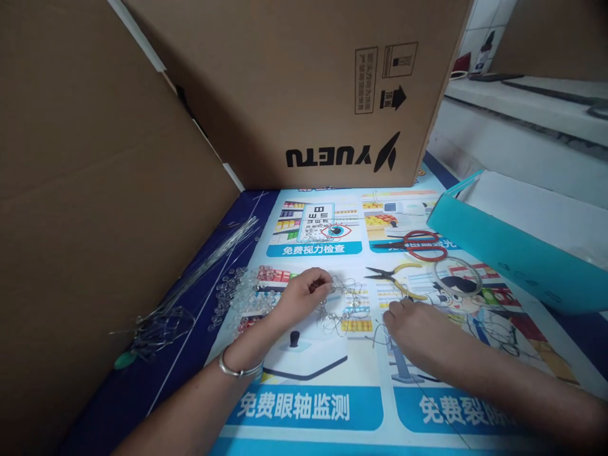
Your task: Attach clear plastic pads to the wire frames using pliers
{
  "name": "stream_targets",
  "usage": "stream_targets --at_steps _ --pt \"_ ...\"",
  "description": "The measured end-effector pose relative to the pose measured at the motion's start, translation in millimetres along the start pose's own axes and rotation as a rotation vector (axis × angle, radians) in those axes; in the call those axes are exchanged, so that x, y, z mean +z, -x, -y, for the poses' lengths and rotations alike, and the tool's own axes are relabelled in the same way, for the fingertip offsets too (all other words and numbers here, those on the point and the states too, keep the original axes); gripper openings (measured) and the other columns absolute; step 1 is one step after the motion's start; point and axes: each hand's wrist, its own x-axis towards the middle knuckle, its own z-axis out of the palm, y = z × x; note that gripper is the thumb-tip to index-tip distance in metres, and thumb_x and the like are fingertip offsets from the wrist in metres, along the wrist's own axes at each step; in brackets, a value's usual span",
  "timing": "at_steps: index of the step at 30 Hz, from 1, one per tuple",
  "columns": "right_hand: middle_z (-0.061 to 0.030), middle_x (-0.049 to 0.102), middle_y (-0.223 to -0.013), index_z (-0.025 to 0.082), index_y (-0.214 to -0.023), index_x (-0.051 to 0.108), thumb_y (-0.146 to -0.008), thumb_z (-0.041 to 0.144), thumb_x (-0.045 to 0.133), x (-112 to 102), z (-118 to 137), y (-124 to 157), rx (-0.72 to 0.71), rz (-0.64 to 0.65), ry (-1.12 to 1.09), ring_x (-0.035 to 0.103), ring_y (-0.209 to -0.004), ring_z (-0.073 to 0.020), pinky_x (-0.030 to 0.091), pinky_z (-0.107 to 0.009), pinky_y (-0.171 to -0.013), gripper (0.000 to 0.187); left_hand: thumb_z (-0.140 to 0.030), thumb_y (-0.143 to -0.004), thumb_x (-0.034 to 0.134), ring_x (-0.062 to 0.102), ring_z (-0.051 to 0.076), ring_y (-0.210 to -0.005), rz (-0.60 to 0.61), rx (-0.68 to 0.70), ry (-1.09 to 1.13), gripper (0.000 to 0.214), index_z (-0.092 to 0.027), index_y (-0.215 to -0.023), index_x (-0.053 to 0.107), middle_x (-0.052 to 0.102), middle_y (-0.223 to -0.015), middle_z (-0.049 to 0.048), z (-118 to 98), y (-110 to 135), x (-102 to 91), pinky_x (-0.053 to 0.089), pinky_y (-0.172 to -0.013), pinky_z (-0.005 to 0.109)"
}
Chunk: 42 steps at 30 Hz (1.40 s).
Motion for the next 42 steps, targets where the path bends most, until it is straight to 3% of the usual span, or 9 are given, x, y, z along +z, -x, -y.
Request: stream_targets --at_steps 4,9,20,26,32,42 --pt "-0.0069 0.060 -0.081 0.019 -0.085 0.056 -0.074 0.012 0.048 9.3 -10.3 9.3 0.060 -0.049 -0.119 0.052 -0.065 -0.0176 0.029 -0.026 -0.054 0.016 -0.027 -0.079 0.050 0.048 0.010 -0.065 0.027 -0.008 0.030 0.014 -0.017 -0.086 0.059 0.057 -0.077 0.0009 -3.5 0.3 -3.3 0.039 -0.059 0.022" --pt "-0.0038 0.059 -0.077 0.021 -0.081 0.054 -0.077 0.016 0.044 1.3 -16.0 12.7 0.070 -0.025 -0.202 0.050 -0.063 -0.0166 0.023 -0.026 -0.051 0.012 -0.027 -0.080 0.050 0.050 0.010 -0.067 0.048 -0.007 0.081 0.015 -0.017 -0.088 0.058 0.058 -0.078 0.0016 -3.2 0.8 -3.6 0.040 -0.062 0.022" --pt "-0.0022 0.060 -0.078 0.019 -0.075 0.049 -0.078 0.015 0.042 -0.7 -25.5 8.4 0.083 0.015 -0.349 0.050 -0.066 -0.0145 0.025 -0.026 -0.054 0.009 -0.029 -0.082 0.049 0.050 0.011 -0.068 0.064 0.019 0.098 0.017 -0.017 -0.089 0.059 0.059 -0.077 0.0026 -3.2 1.1 -4.6 0.041 -0.063 0.024" --pt "0.0014 0.054 -0.067 0.019 -0.069 0.045 -0.076 0.015 0.042 5.8 -27.8 4.6 0.132 -0.047 -0.473 0.043 -0.057 -0.0112 0.020 -0.024 -0.050 0.009 -0.030 -0.082 0.050 0.048 0.010 -0.065 0.059 0.024 0.096 0.017 -0.017 -0.089 0.059 0.057 -0.075 0.0016 -1.2 0.5 -4.8 0.040 -0.060 0.022" --pt "0.0032 0.051 -0.067 0.020 -0.071 0.044 -0.074 0.014 0.044 20.3 -24.0 -2.0 0.177 -0.184 -0.568 0.043 -0.059 -0.0104 0.025 -0.022 -0.054 0.007 -0.030 -0.081 0.051 0.051 0.010 -0.067 0.042 0.051 0.097 0.018 -0.017 -0.091 0.060 0.059 -0.079 0.0023 -0.6 0.8 -6.7 0.041 -0.062 0.022" --pt "-0.0001 0.054 -0.073 0.018 -0.074 0.049 -0.080 0.016 0.041 26.6 -16.1 -3.0 0.108 -0.287 -0.527 0.046 -0.065 -0.0120 0.029 -0.023 -0.059 0.011 -0.029 -0.083 0.051 0.054 0.014 -0.080 0.010 0.174 0.058 0.018 -0.016 -0.092 0.060 0.059 -0.088 0.0059 -0.3 -0.7 -9.1 0.045 -0.074 0.027"
